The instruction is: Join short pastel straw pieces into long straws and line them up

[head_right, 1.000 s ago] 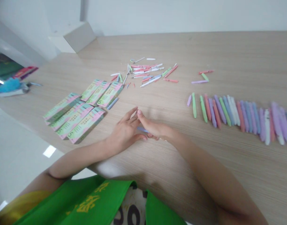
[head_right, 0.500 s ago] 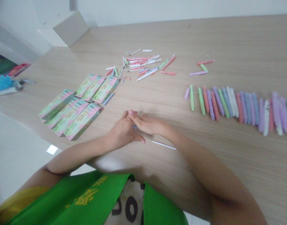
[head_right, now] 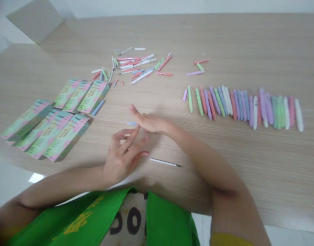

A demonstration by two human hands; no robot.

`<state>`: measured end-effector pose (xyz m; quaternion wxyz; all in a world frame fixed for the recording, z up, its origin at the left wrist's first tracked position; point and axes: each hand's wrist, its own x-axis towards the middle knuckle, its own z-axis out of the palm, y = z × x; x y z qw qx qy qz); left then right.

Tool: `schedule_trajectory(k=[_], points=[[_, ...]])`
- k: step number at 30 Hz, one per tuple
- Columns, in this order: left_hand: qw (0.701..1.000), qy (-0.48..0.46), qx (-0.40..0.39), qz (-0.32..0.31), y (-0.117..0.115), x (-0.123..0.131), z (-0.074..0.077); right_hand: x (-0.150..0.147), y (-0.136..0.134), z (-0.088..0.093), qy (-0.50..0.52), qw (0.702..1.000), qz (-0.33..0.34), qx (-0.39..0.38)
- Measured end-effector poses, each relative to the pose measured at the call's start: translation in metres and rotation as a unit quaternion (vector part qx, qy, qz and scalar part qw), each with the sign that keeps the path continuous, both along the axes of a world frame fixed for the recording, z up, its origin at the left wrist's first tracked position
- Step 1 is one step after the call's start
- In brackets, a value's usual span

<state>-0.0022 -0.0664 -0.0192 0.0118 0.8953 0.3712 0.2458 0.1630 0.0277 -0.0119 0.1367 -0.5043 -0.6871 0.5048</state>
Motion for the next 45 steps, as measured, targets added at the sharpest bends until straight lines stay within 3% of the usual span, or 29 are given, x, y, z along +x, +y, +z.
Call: schedule_trajectory(k=[3, 7, 10, 13, 15, 19, 21, 23, 27, 32, 34, 36, 38, 41, 45], points=[[0.996, 0.028, -0.029, -0.074, -0.01, 0.006, -0.013, 0.006, -0.001, 0.019, -0.035, 0.995, -0.065, 0.071], [0.971, 0.084, -0.039, -0.221, -0.019, 0.013, -0.022, 0.01, -0.015, 0.054, -0.098, 0.961, -0.139, 0.219], [0.96, 0.136, -0.014, -0.245, -0.001, 0.018, -0.031, 0.01, -0.032, 0.073, -0.128, 0.947, -0.133, 0.264], [0.972, 0.156, 0.023, -0.177, 0.053, 0.02, -0.043, 0.011, -0.045, 0.081, -0.12, 0.939, -0.132, 0.293], [0.986, 0.149, 0.009, -0.07, 0.104, 0.02, -0.046, 0.011, -0.048, 0.082, -0.1, 0.936, -0.147, 0.304], [0.988, 0.108, -0.059, 0.088, 0.195, 0.014, -0.037, 0.006, -0.046, 0.071, -0.073, 0.93, -0.186, 0.307], [0.98, 0.083, -0.08, 0.161, 0.22, 0.01, -0.03, 0.002, -0.04, 0.058, -0.09, 0.924, -0.21, 0.307], [0.973, 0.064, -0.083, 0.205, 0.231, 0.007, -0.025, 0.0, -0.031, 0.039, -0.136, 0.901, -0.247, 0.33], [0.976, 0.018, -0.064, 0.209, 0.221, 0.003, -0.021, 0.012, -0.009, -0.006, -0.218, 0.838, -0.297, 0.402], [0.969, -0.164, -0.162, 0.091, 0.171, 0.009, -0.014, 0.029, 0.013, -0.041, -0.321, 0.798, -0.179, 0.477], [0.982, -0.118, -0.143, 0.043, 0.143, 0.015, -0.008, 0.027, 0.016, -0.045, -0.353, 0.79, -0.164, 0.474], [0.997, 0.002, -0.076, 0.019, 0.119, 0.02, -0.002, 0.022, 0.015, -0.047, -0.374, 0.789, -0.142, 0.467], [0.993, 0.112, -0.029, 0.018, 0.1, 0.025, 0.001, 0.016, 0.011, -0.047, -0.382, 0.797, -0.11, 0.454], [0.981, 0.185, -0.029, 0.046, 0.089, 0.027, 0.002, 0.011, 0.003, -0.045, -0.393, 0.819, -0.084, 0.409], [0.98, 0.174, -0.044, 0.09, 0.091, 0.025, -0.003, 0.004, -0.005, -0.037, -0.413, 0.839, -0.089, 0.343]])
